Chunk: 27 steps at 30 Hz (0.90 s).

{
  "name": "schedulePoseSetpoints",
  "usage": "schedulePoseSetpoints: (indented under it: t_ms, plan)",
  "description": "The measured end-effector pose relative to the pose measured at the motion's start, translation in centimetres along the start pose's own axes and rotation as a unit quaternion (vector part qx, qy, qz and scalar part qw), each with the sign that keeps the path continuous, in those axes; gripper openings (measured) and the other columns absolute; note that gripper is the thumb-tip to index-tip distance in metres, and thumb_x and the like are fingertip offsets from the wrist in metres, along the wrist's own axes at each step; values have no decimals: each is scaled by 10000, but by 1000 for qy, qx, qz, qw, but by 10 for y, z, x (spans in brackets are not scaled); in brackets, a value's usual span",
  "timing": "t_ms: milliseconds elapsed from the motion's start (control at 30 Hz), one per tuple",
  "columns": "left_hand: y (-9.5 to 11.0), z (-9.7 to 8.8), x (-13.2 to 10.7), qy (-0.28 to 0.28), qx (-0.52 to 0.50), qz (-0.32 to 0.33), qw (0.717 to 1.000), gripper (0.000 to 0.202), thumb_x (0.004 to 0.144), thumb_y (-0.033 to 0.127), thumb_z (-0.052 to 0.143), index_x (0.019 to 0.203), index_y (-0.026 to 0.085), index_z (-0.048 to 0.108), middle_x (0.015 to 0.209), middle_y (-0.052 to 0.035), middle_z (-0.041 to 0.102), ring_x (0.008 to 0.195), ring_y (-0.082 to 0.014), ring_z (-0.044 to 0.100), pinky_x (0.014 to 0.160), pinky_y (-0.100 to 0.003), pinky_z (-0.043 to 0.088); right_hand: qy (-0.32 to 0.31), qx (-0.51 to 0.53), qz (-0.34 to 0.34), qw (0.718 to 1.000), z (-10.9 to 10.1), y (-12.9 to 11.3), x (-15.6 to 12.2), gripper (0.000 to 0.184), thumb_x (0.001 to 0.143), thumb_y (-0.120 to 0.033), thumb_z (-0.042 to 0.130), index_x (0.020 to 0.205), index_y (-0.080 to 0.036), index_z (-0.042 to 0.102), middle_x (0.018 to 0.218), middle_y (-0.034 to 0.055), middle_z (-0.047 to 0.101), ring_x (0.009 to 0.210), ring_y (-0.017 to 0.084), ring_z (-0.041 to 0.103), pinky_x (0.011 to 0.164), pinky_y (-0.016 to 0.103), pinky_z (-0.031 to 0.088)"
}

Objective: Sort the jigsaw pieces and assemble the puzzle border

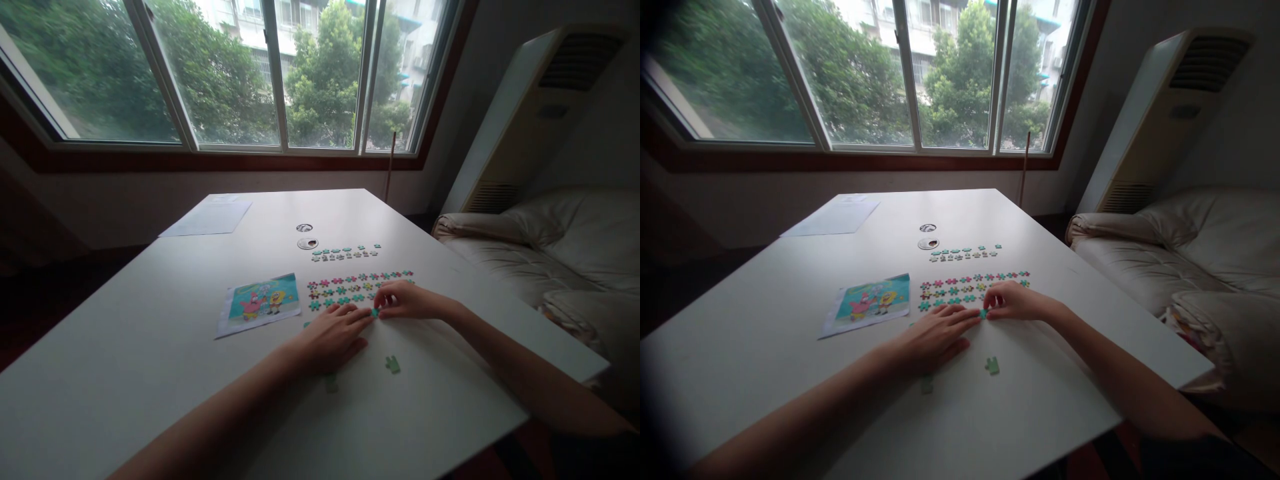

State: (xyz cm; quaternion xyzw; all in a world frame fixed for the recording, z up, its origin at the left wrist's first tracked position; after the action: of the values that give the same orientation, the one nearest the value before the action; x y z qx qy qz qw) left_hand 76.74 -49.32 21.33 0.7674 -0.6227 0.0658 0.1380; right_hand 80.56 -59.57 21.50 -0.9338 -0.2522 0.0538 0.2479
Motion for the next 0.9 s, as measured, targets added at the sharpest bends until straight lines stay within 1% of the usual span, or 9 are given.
schedulePoseSetpoints:
  t_ms: [167, 267, 333, 433, 500, 600, 700, 800, 900]
  plan:
    - [-1, 0, 2, -10, 0, -6, 1000, 369, 860, 263, 460, 1224, 211, 425, 1281, -39, 478, 1114, -229, 442, 891, -387, 365, 0, -7, 2, 1000, 1, -1, 0, 200, 743, -345, 606, 818, -162, 634, 719, 20, 580, 637, 117, 522, 572, 215, 415]
    - [-1, -2, 1, -13, -6, 0, 1000, 367, 871, 272, 446, 1233, 222, 417, 1281, -44, 477, 1138, -228, 431, 895, -388, 368, -2, -7, 2, 1000, 1, -2, 1, 207, 742, -356, 607, 821, -166, 635, 722, 21, 585, 644, 120, 526, 577, 218, 417]
    - [-2, -7, -1, -12, -9, 2, 1000, 394, 875, 276, 443, 1260, 217, 387, 1298, -61, 458, 1164, -231, 410, 912, -393, 364, -1, -2, 5, 1000, 1, -1, 1, 215, 738, -361, 610, 829, -167, 636, 731, 24, 590, 646, 122, 530, 577, 219, 420]
    - [-8, -21, -9, 2, -5, -15, 1000, 441, 870, 255, 453, 1294, 211, 337, 1307, -86, 435, 1173, -239, 394, 927, -410, 362, -3, 6, 9, 1000, 1, -1, 0, 220, 736, -362, 612, 836, -168, 637, 746, 27, 593, 645, 121, 534, 575, 219, 424]
    - [-15, -32, -19, 12, 1, -40, 999, 382, 868, 215, 450, 1246, 223, 397, 1262, -76, 469, 1144, -235, 410, 922, -414, 371, -10, 9, 10, 1000, 1, -1, -1, 216, 742, -361, 609, 835, -168, 635, 758, 30, 594, 650, 120, 535, 578, 218, 427]
    - [-25, -45, -43, 18, 12, -69, 997, 258, 866, 193, 443, 1114, 216, 511, 1099, -71, 553, 1065, -232, 454, 867, -408, 415, -15, 15, 11, 1000, 1, -1, -2, 214, 758, -357, 596, 842, -164, 629, 780, 36, 597, 660, 119, 538, 592, 220, 432]
    - [-32, -52, -69, 28, 17, -84, 996, 212, 861, 165, 432, 1021, 206, 564, 981, -68, 580, 959, -212, 505, 808, -390, 450, -12, 19, 5, 1000, 1, -2, -2, 224, 766, -360, 588, 867, -162, 621, 782, 36, 592, 650, 115, 531, 587, 218, 427]
    - [-40, -54, -90, 62, 22, -107, 992, 227, 855, 163, 429, 1034, 200, 564, 976, -75, 582, 942, -211, 516, 798, -395, 462, -12, 11, -7, 1000, 2, -6, -2, 243, 762, -375, 595, 887, -168, 615, 758, 26, 576, 650, 115, 518, 587, 215, 415]
    - [-43, -52, -97, 87, 27, -121, 988, 256, 850, 153, 432, 1078, 189, 543, 997, -85, 581, 933, -209, 523, 802, -399, 466, -18, 0, -8, 1000, 3, -8, -1, 245, 761, -378, 597, 890, -170, 611, 749, 22, 562, 654, 115, 511, 584, 213, 403]
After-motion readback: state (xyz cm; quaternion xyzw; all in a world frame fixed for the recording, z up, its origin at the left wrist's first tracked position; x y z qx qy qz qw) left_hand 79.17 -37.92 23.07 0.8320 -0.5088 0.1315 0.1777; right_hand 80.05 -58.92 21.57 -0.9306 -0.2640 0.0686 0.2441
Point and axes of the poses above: each hand's wrist, its own x-axis towards the middle knuckle, its own z-axis out of the palm, y = z × x, the point moved 9 cm from there along x, towards the middle knuckle
